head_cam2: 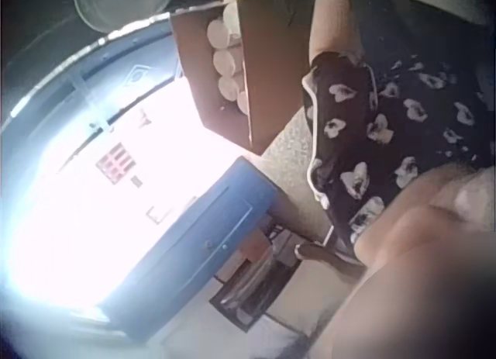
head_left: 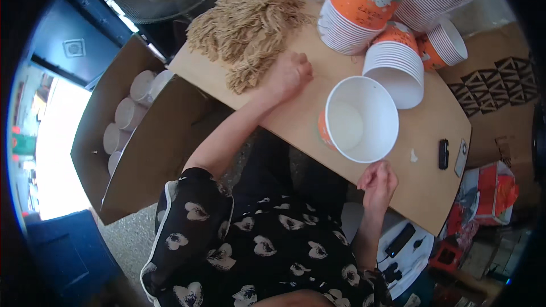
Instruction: The person is threading string handles through pre-cut holes in paper buckets to assemble them.
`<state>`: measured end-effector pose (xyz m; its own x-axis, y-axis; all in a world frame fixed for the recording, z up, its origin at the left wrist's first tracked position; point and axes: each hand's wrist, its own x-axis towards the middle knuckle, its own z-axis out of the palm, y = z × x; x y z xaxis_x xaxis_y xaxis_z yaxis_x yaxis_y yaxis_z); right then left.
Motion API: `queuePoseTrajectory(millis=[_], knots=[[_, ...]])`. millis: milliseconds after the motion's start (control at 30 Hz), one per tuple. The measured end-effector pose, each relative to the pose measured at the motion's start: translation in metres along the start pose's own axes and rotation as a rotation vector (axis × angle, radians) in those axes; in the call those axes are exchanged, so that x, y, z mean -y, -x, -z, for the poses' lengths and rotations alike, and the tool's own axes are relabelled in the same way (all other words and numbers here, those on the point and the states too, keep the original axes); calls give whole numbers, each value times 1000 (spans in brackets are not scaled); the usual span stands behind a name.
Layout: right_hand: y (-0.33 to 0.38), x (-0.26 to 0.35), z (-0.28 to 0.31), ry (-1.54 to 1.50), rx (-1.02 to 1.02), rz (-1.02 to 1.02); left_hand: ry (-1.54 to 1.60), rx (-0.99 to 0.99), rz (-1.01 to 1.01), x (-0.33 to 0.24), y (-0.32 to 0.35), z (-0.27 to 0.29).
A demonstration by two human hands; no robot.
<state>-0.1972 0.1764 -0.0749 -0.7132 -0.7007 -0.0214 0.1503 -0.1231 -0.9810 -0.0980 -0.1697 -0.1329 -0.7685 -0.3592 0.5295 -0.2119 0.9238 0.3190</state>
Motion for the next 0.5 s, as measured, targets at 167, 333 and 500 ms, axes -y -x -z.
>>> queuePoseTrajectory(millis=[167,333,500], knots=[[33,-13,-7,249,163,-62,389,-5,-13,-72,47,15],[19,-29,12,586,86,118,561,297,384,-132,115,56],[-29,-12,81,1209,-667,487,1404,631,711,-182,149,65]])
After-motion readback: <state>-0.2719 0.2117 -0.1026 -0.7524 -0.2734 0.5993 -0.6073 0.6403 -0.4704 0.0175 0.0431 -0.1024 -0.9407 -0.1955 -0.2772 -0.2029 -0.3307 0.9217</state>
